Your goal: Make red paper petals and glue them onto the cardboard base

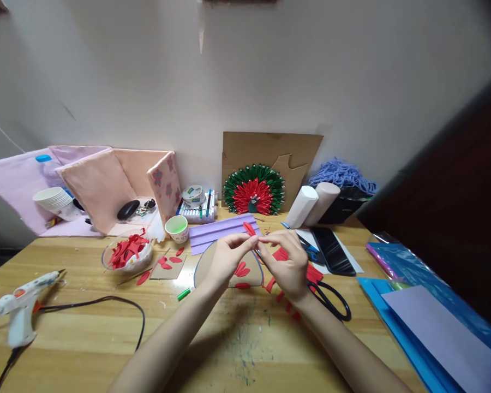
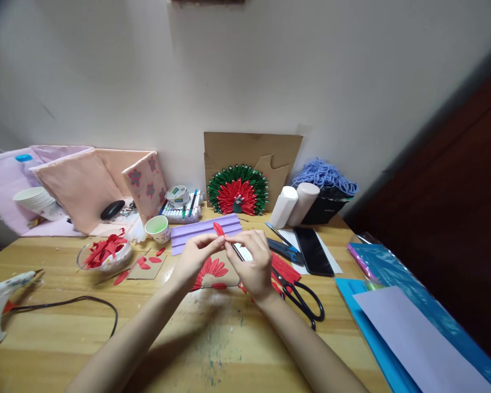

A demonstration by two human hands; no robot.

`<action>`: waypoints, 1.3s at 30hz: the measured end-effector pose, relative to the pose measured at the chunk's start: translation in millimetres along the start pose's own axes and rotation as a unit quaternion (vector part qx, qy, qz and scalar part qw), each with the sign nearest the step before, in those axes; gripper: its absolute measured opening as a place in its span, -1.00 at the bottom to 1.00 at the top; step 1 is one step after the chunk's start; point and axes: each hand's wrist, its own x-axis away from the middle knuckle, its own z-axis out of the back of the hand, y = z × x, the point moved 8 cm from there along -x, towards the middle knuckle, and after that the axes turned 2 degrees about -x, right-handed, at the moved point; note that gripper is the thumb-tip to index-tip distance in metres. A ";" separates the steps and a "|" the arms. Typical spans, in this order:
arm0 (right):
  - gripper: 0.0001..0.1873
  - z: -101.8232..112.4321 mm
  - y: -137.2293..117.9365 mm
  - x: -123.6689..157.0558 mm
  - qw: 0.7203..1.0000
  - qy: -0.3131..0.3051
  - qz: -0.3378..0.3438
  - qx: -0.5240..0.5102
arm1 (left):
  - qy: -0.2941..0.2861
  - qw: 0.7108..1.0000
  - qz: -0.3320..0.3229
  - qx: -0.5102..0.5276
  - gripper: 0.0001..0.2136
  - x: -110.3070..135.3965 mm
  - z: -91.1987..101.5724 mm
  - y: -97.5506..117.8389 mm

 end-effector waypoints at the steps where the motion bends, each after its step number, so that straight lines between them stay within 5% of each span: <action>1: -0.90 -1.4 -0.2 -0.5 1.000 -0.013 0.001 0.000 | -0.001 1.000 -0.001 -0.005 -0.79 -1.2 1.3 1.0; 4: -0.92 -4.4 10.0 -3.0 0.998 -0.044 -0.045 -0.026 | -0.014 1.000 0.006 -0.020 -0.79 -4.8 6.1 1.7; 6: -0.89 -8.6 29.7 -3.2 0.983 -0.072 -0.141 -0.098 | -0.039 0.998 0.016 -0.046 -0.79 -6.5 8.2 0.9; 9: -0.75 -28.1 56.9 5.9 0.903 -0.174 -0.302 -0.250 | -0.143 0.983 0.040 -0.111 -0.78 -4.5 0.7 -3.9; 11: -0.70 -40.6 62.0 15.0 0.844 -0.270 -0.352 -0.302 | -0.223 0.963 0.063 -0.134 -0.78 1.1 -7.2 -9.2; 15: -0.70 -47.9 60.4 26.2 0.787 -0.388 -0.347 -0.331 | -0.321 0.932 0.129 -0.110 -0.77 16.2 -15.1 -23.1; 20: -0.74 -53.6 48.1 39.5 0.729 -0.487 -0.326 -0.353 | -0.367 0.908 0.174 -0.099 -0.76 36.7 -11.8 -42.0; 26: -0.85 -53.6 50.8 52.7 0.756 -0.464 -0.341 -0.312 | -0.289 0.932 0.192 -0.104 -0.76 52.4 -1.6 -62.1; 30: -0.79 -50.0 76.3 76.2 0.806 -0.371 -0.390 -0.248 | -0.113 0.956 0.150 -0.226 -0.77 62.4 34.1 -69.9; 34: -0.74 -45.7 96.5 107.7 0.841 -0.249 -0.446 -0.178 | 0.002 0.924 0.039 -0.381 -0.79 83.8 70.0 -57.7; 39: -0.72 -44.8 93.4 128.3 0.859 -0.188 -0.466 -0.101 | 0.045 0.902 0.075 -0.422 -0.70 108.5 103.5 -66.2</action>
